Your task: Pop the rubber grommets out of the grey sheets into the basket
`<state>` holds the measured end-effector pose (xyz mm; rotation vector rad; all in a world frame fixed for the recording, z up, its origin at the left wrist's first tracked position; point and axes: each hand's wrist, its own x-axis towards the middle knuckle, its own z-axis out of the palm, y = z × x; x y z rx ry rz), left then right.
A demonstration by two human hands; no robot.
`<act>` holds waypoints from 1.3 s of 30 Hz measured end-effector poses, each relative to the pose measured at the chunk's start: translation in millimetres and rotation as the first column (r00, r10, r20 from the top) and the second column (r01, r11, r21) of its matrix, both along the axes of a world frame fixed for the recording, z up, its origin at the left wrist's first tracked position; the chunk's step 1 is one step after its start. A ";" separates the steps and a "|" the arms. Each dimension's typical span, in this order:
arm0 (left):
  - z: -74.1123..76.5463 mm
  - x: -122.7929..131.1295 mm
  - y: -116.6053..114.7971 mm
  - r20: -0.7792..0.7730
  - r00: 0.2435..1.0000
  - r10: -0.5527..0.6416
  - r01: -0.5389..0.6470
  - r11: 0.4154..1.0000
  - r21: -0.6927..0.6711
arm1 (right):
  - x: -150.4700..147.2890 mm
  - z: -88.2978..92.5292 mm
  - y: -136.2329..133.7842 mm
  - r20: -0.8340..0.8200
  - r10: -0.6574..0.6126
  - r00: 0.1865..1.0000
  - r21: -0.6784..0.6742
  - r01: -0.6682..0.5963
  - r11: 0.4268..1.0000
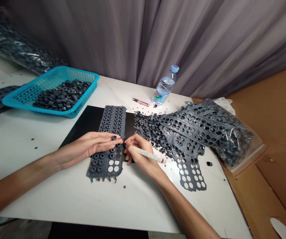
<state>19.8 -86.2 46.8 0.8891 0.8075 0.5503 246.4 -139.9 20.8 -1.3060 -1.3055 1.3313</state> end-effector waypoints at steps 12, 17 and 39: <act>15.7 -51.7 40.5 -0.240 0.603 0.761 -0.056 0.341 0.939 | -1.1 -1.6 -2.7 0.059 0.004 0.998 0.027 -0.006 1.000; 2.3 -94.3 74.3 -0.182 0.486 0.855 0.068 0.170 0.983 | -0.4 -2.6 -2.5 0.067 0.012 0.998 0.033 -0.014 0.999; -3.5 -17.5 9.3 -0.583 0.812 -0.006 0.570 0.219 0.792 | -12.6 8.7 -21.3 0.091 0.059 0.994 -0.023 -0.057 0.998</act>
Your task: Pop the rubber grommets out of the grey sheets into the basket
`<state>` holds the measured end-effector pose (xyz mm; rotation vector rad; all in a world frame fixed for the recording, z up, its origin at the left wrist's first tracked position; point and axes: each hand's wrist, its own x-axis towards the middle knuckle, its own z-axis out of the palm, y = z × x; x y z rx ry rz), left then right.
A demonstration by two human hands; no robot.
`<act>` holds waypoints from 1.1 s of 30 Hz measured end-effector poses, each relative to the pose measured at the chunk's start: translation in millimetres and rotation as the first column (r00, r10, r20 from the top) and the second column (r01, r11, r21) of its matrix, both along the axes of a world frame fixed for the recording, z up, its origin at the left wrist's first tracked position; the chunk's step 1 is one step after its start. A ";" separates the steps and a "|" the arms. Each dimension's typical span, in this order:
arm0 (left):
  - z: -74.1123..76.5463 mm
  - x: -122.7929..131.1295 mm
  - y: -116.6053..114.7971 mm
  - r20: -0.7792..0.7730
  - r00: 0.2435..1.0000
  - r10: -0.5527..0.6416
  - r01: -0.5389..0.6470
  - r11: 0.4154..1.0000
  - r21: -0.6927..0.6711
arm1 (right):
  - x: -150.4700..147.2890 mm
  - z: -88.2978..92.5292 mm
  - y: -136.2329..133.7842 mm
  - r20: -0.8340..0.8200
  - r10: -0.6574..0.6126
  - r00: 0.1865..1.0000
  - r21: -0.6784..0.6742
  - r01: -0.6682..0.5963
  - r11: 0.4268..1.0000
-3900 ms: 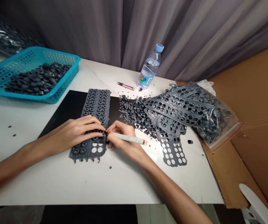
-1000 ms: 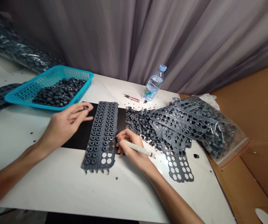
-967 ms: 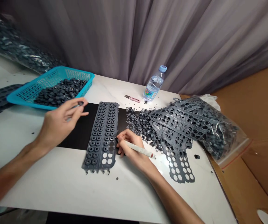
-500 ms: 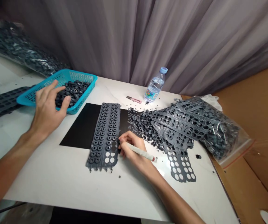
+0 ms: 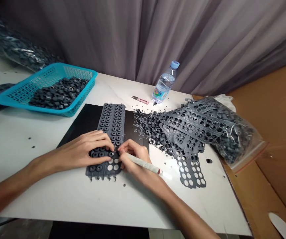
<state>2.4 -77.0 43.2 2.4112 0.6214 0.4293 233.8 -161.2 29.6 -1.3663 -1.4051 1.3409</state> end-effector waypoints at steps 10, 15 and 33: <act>1.8 -0.5 1.8 -0.015 0.999 0.032 -0.033 0.991 -0.133 | 1.2 -3.1 0.1 0.010 0.003 1.000 0.004 -0.003 1.000; 1.8 -1.3 3.4 -0.044 0.998 0.051 -0.059 0.977 -0.204 | 0.1 1.4 1.2 0.023 0.005 1.000 0.002 -0.005 1.000; -6.4 -2.7 4.0 -0.069 0.998 0.005 -0.009 0.998 -0.070 | -1.5 -1.1 3.3 -0.045 0.023 0.999 -0.014 -0.024 1.000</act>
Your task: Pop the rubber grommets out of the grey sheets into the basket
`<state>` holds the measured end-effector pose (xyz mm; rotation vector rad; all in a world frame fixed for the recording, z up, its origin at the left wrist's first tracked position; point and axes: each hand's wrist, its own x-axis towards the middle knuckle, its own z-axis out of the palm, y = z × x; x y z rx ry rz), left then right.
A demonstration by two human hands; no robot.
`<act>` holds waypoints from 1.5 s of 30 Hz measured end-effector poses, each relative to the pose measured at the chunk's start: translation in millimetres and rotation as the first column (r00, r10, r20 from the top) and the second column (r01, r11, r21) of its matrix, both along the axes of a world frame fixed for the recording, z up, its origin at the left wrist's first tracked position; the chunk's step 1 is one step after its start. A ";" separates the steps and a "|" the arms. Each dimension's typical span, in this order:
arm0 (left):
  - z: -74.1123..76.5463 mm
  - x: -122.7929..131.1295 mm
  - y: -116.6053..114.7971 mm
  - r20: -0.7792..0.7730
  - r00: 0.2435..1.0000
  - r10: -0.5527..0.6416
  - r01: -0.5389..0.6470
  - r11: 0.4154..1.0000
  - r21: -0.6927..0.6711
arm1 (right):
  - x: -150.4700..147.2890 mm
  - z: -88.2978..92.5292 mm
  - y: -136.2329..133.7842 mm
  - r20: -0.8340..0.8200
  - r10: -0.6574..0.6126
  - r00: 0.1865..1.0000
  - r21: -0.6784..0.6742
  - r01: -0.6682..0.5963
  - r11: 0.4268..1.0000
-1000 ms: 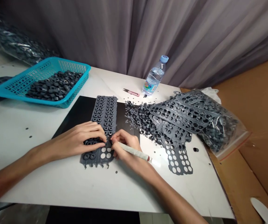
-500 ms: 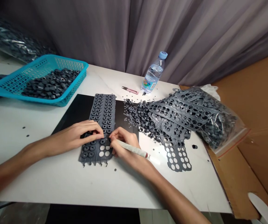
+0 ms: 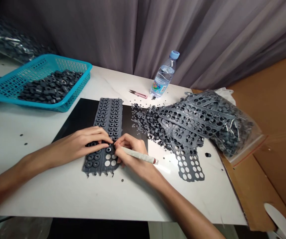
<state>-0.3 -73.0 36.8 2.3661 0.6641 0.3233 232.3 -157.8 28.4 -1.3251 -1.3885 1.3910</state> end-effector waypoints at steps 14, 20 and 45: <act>-4.5 3.5 -5.8 -0.010 0.996 -0.088 0.086 0.943 0.323 | -4.9 -2.6 0.2 0.095 -0.023 0.995 0.048 0.018 0.999; -6.0 8.4 -15.0 0.126 0.989 0.082 -0.104 0.977 0.186 | -7.7 2.9 -1.9 0.179 -0.035 0.983 0.106 0.016 0.994; -7.0 4.2 -6.8 0.040 0.996 -0.082 0.071 0.971 0.227 | -6.6 -2.1 0.8 0.063 -0.051 0.997 0.023 0.050 0.998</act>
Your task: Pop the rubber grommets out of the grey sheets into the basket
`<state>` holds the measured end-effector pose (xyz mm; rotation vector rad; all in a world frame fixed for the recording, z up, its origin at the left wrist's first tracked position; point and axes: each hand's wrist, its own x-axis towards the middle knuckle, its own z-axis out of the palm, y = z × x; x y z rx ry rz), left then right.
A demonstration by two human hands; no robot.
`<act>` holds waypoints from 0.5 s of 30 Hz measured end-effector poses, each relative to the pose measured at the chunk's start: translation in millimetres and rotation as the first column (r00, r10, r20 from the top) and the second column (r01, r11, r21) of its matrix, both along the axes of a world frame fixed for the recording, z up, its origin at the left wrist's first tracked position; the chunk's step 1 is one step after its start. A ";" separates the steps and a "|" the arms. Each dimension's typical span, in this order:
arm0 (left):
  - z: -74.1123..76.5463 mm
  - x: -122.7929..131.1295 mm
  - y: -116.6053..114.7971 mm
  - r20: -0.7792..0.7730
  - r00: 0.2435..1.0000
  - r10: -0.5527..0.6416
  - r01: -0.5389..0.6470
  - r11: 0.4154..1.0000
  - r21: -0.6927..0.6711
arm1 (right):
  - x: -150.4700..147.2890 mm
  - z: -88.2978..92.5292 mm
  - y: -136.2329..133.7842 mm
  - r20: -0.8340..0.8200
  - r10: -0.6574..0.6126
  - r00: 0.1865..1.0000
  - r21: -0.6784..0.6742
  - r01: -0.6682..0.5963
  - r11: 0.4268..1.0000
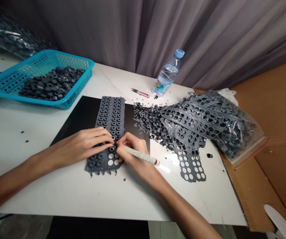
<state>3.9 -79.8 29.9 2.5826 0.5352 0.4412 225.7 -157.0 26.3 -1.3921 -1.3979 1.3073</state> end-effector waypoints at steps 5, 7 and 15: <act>-4.1 3.0 -4.0 0.093 0.994 0.052 -0.052 0.999 -0.004 | -3.4 3.3 -1.7 0.182 0.009 0.983 0.087 -0.025 0.996; -2.5 3.0 -4.2 0.117 0.991 0.071 -0.066 0.997 -0.043 | -4.3 3.3 -2.0 0.202 0.004 0.979 0.111 -0.027 0.993; 7.0 -3.6 10.4 0.089 0.961 0.260 -0.258 0.966 -0.034 | 11.9 4.1 1.2 -0.040 -0.123 0.992 0.125 0.127 0.984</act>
